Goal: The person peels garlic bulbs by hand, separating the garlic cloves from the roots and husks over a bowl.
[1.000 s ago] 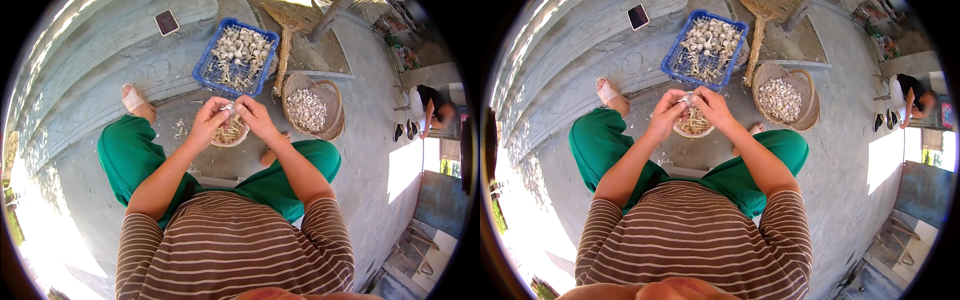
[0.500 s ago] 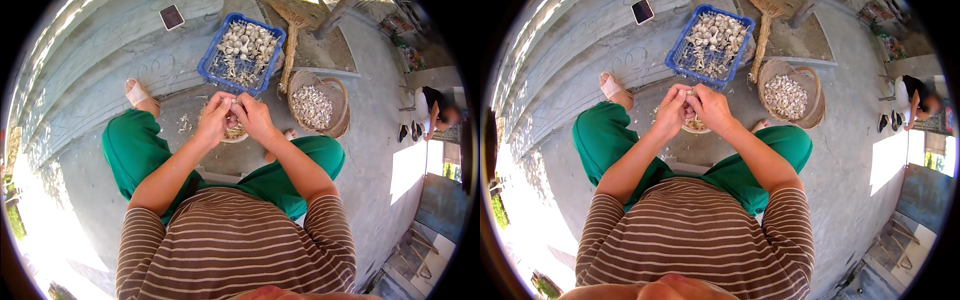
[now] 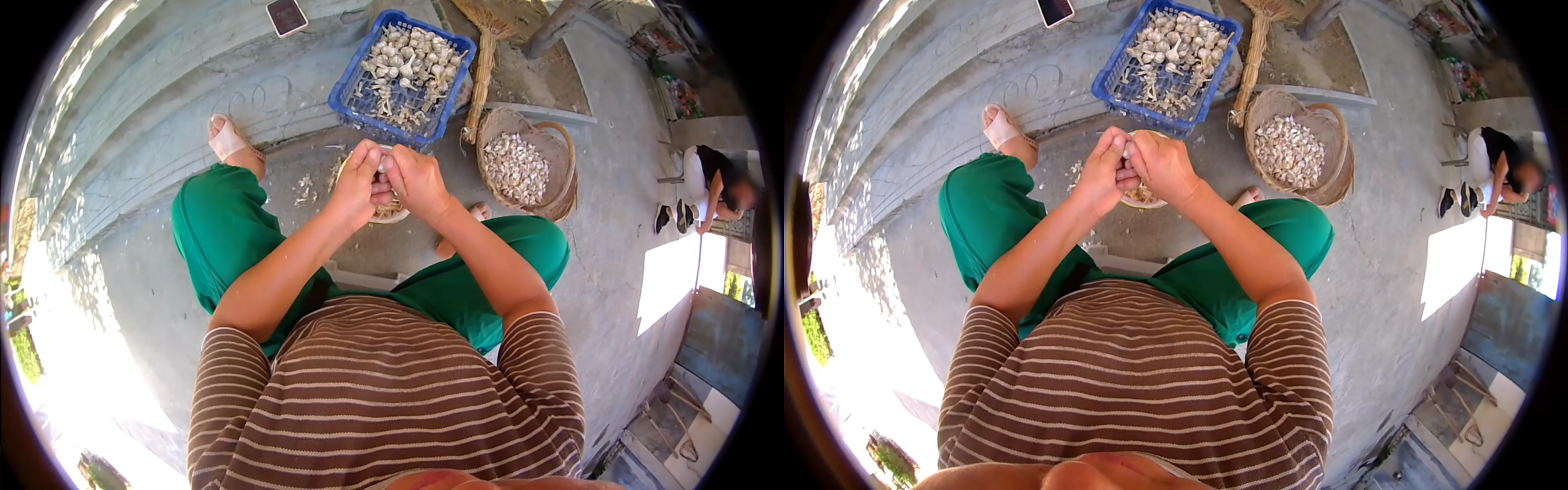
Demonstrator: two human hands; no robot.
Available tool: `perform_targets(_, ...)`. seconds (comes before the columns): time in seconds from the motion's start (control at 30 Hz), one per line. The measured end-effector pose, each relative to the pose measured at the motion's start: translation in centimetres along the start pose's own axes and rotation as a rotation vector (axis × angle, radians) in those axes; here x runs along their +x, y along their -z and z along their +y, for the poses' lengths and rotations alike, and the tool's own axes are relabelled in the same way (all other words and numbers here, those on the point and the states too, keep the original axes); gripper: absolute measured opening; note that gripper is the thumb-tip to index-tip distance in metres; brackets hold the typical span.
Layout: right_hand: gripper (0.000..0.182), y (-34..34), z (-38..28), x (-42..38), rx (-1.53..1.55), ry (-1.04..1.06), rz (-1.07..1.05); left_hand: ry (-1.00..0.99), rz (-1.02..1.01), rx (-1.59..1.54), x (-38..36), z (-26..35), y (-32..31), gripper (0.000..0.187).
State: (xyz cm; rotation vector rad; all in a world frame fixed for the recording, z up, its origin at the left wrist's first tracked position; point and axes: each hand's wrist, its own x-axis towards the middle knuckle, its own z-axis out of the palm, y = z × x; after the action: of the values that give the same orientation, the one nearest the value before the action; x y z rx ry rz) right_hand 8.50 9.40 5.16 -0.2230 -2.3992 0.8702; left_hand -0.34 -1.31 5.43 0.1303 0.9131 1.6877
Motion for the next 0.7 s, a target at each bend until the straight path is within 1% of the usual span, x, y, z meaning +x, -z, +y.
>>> perform_targets(0.07,0.014,0.0,0.3,-0.2,0.031,0.005,-0.005,0.042,-0.012,-0.033,0.1,0.0,0.4,0.017)
perform_targets(0.13,0.014,-0.2,0.6,-0.4,0.034,0.052,-0.005,0.081,-0.027,-0.065,0.0,-0.1,0.5,0.017)
perform_targets(0.27,0.014,0.0,0.5,-0.8,0.065,0.050,0.000,0.128,-0.030,-0.091,-0.1,-0.1,0.7,0.018)
perform_targets(0.33,0.012,0.2,0.5,-1.0,0.065,0.009,-0.008,0.141,-0.047,-0.099,-0.2,0.1,0.3,0.018)
perform_targets(0.37,0.012,0.2,0.4,-1.2,0.063,0.010,-0.006,0.132,-0.008,-0.079,-0.3,0.2,0.1,0.014)
perform_targets(0.4,0.013,0.1,0.2,-1.4,0.168,-0.099,0.003,0.124,0.031,-0.061,-0.4,0.2,-0.1,0.011)
perform_targets(0.43,0.014,0.0,0.0,-1.6,0.272,-0.210,0.012,0.125,0.028,-0.062,-0.5,0.1,-0.2,0.011)
perform_targets(0.47,0.014,0.0,-0.2,-1.8,0.268,-0.212,0.011,0.052,0.021,-0.009,-0.6,0.0,-0.2,0.009)
perform_targets(0.5,0.015,0.0,-0.4,-1.9,0.330,-0.291,0.025,-0.021,0.015,0.043,-0.6,-0.1,-0.3,0.013)
perform_targets(0.53,0.016,0.0,-0.4,-1.9,0.392,-0.367,0.039,-0.021,0.014,0.039,-0.6,-0.2,-0.2,0.013)
perform_targets(0.6,0.017,0.1,-0.3,-2.0,0.395,-0.369,0.010,-0.057,-0.012,0.084,-0.6,0.0,0.1,0.020)
perform_targets(0.63,0.017,0.2,-0.2,-2.0,0.400,-0.372,-0.015,-0.057,-0.011,0.084,-0.6,0.0,0.4,0.020)
perform_targets(0.67,0.017,0.5,0.0,-1.9,0.401,-0.372,-0.016,-0.110,0.025,0.207,-0.5,-0.1,0.7,0.020)
perform_targets(0.7,0.015,1.0,0.3,-1.7,0.418,-0.383,-0.070,-0.161,0.062,0.330,-0.5,-0.1,0.9,0.019)
